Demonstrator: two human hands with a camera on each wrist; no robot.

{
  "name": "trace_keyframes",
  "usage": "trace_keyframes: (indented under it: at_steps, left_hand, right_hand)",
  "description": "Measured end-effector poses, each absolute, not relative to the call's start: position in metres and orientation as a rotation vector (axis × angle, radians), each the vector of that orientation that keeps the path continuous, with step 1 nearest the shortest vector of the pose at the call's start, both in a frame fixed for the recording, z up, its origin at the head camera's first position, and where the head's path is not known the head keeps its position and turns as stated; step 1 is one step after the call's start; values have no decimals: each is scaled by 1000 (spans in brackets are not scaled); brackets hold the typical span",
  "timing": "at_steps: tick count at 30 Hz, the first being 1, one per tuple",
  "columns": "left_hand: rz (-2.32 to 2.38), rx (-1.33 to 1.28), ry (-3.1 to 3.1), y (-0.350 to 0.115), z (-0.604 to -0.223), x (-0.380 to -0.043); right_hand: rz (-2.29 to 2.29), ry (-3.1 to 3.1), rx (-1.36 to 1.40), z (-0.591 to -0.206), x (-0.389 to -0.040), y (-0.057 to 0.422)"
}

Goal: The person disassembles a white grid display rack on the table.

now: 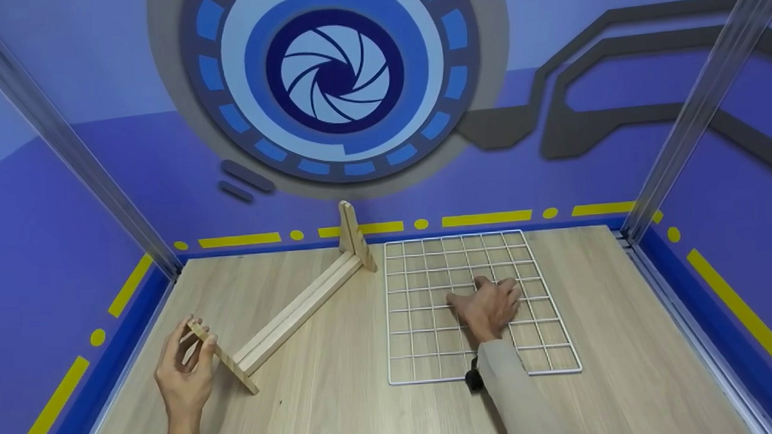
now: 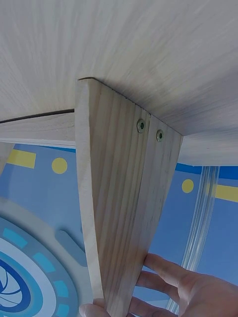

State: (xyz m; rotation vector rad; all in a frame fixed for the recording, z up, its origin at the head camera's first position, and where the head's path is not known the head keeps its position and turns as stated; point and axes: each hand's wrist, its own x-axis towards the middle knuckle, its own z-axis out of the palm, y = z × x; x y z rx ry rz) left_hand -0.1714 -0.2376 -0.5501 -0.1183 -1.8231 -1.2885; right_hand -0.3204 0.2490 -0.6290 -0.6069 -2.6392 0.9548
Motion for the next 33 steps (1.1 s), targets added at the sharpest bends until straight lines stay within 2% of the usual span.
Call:
trace_keyframes:
  at_steps: [14, 23, 33]
  left_hand:
    - [-1271, -121, -1807, -237, -553, -173]
    - [-1280, -67, -1823, -250, -580, -187]
    - [-1259, -110, -1831, -238, -553, -171]
  right_hand:
    - [960, -2678, -606, -628, -321, 251]
    - [991, -2658, -549, -631, -318, 255]
    - [965, -2680, -526, -630, -315, 253]
